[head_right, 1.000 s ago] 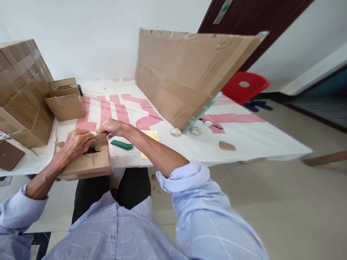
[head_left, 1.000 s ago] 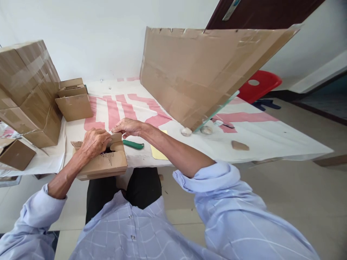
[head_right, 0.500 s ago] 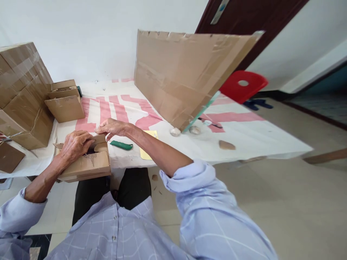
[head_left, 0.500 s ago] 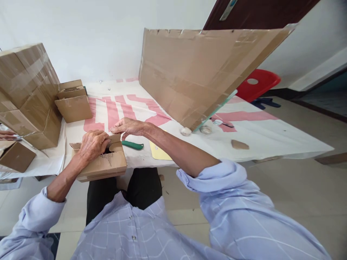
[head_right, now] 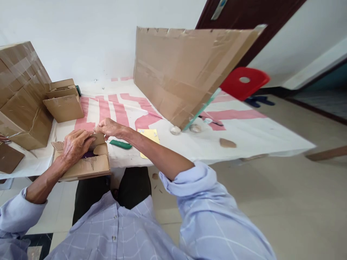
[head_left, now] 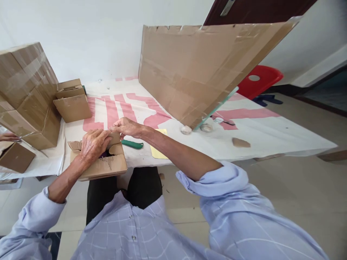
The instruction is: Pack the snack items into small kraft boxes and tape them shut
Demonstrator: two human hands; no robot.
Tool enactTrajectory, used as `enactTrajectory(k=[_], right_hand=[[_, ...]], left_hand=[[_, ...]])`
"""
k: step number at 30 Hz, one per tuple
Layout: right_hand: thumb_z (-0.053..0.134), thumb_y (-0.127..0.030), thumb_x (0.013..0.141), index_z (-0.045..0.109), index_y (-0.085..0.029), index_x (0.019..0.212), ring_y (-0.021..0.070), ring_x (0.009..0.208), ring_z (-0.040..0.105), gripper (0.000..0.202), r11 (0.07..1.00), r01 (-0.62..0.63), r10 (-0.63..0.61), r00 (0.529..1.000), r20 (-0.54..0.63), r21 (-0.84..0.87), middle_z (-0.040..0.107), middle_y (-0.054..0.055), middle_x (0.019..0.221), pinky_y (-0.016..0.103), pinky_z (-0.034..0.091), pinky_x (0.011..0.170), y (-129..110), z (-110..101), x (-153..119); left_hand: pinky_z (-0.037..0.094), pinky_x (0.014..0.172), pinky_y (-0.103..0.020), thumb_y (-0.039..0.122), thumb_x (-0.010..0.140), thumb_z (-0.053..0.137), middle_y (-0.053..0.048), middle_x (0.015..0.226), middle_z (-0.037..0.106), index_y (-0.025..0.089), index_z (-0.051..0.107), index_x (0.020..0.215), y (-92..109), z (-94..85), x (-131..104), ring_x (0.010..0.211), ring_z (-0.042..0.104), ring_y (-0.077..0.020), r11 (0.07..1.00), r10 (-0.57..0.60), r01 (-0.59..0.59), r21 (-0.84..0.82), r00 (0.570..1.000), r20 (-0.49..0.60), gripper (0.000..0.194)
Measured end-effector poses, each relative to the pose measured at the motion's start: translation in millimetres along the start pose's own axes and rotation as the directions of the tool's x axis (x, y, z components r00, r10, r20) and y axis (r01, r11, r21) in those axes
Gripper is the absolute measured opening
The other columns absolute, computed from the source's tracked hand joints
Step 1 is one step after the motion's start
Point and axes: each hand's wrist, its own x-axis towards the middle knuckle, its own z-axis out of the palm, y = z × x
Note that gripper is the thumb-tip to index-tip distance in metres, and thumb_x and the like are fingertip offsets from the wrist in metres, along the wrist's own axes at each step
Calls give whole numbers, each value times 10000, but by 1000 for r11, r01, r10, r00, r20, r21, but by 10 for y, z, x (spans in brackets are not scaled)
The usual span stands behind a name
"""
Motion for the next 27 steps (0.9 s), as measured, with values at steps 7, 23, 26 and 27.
enactTrajectory(k=[7,23,26,27], right_hand=[[871,-477,855,528,-187,572,84,585,467,531,1000,-18,18,999,30,15,447,-50,608,220,505,536,17,-29,7],[566,-158,1012,501,-224,737,180,790,502,290,708,232,-462,866,-189,-668,576,27,805,320,391,746,116,234,-18],[512,-141,1053,524,-229,777,227,892,541,290,515,232,-527,845,-91,-825,605,79,883,343,427,805,148,287,-21],[507,-141,1061,514,-233,777,232,906,544,298,495,222,-525,847,-86,-840,601,81,884,345,434,818,153,300,-26]], left_hand=[[486,793,-362,258,998,674,-77,951,732,211,696,1026,9,-34,63,859,661,-249,994,-56,67,-90,991,125,59],[346,649,-344,317,920,706,-36,670,684,217,665,696,1,-135,218,677,558,-207,919,-347,377,-114,913,214,248],[325,631,-334,304,888,704,-17,600,622,207,678,665,-53,-126,283,645,501,-187,912,-330,373,-172,915,231,244],[320,630,-335,301,885,699,-17,594,613,205,678,657,-65,-118,296,643,494,-185,914,-322,366,-176,918,233,249]])
